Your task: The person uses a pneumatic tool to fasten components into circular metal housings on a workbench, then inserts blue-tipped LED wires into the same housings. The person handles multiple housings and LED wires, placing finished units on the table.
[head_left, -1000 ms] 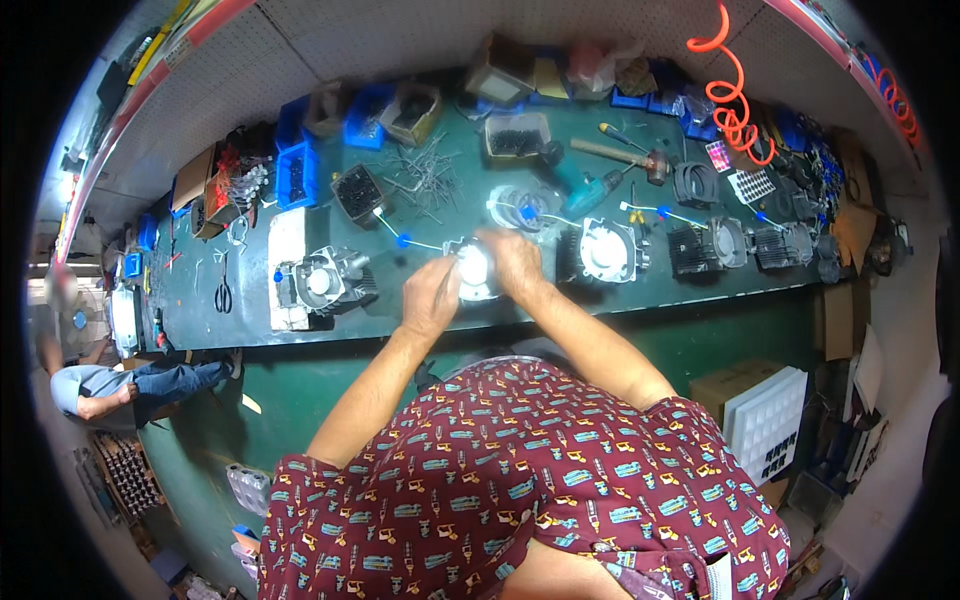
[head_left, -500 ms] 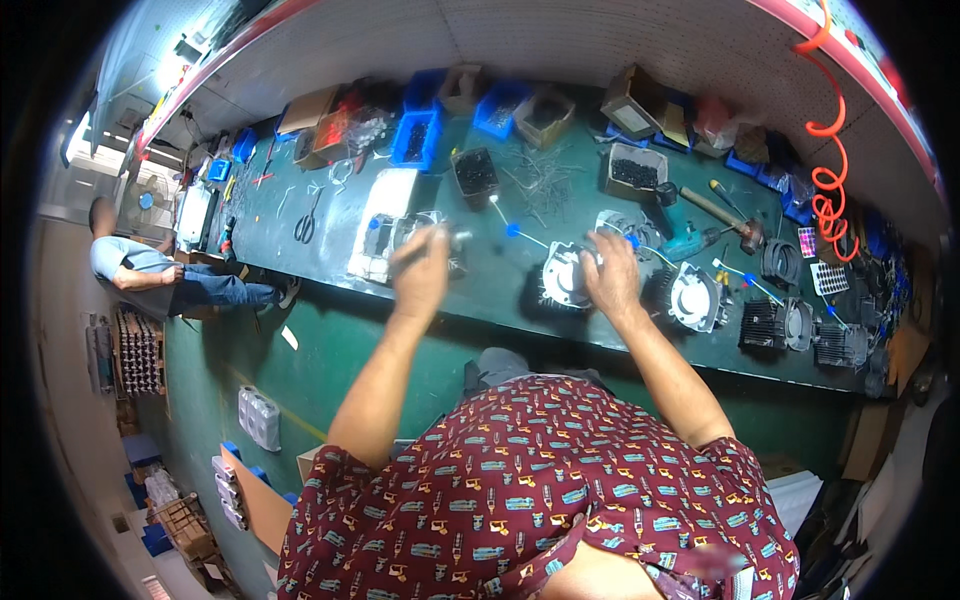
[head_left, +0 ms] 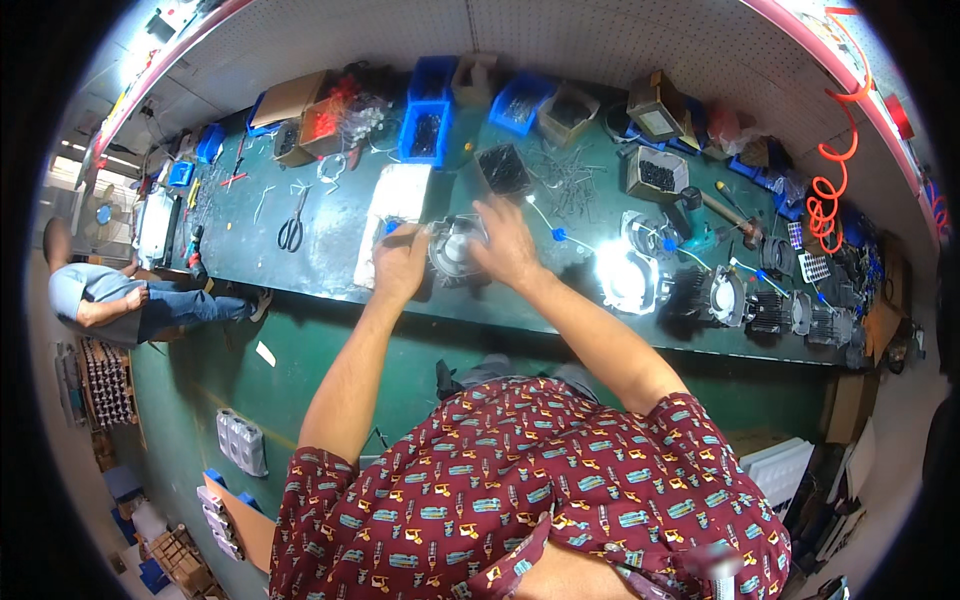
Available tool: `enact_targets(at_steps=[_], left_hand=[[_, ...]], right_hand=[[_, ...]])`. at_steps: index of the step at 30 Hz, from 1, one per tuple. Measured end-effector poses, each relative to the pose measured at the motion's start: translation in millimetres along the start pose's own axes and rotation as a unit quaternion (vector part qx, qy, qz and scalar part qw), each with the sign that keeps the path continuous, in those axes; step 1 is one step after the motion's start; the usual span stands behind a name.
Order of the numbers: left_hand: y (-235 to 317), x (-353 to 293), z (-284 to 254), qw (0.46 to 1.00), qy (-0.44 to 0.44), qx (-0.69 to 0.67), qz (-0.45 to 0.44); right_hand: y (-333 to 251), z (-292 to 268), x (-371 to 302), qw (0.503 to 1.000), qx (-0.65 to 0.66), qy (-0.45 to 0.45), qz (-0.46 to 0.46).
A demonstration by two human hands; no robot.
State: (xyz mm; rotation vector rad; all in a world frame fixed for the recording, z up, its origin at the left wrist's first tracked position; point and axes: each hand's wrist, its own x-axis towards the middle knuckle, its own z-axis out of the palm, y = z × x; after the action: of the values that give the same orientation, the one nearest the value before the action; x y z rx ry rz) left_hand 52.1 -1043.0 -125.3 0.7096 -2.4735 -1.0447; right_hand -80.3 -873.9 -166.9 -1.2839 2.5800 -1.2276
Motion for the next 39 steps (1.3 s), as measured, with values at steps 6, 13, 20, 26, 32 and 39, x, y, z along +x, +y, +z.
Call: enact_targets(at_steps=[6,13,20,26,32,39], left_hand=[[-10.1,30.0,-10.1,0.993,-0.075,0.084,0.033],[0.5,53.8,-14.2,0.986,-0.138,0.099,-0.005],[-4.3,-12.5,5.6,0.996,0.015,-0.035,0.078],[-14.4,-29.6,20.4,0.99,0.069,-0.022,0.117],[6.3,-29.2,-6.0,0.995,0.036,-0.075,0.051],[-27.7,2.5,-68.5,0.988,0.077,0.083,0.106]], right_hand=[[-3.8,27.5,-1.6,1.0,-0.029,0.011,-0.001],[-7.9,30.9,1.6,0.998,-0.058,0.003,0.036],[-13.6,28.0,2.0,0.992,-0.099,-0.014,0.071],[-16.5,25.7,2.5,0.993,-0.094,-0.008,0.066],[-7.7,31.4,2.4,0.995,-0.088,-0.013,0.051],[-5.2,30.7,3.4,0.996,-0.073,-0.015,0.048]])
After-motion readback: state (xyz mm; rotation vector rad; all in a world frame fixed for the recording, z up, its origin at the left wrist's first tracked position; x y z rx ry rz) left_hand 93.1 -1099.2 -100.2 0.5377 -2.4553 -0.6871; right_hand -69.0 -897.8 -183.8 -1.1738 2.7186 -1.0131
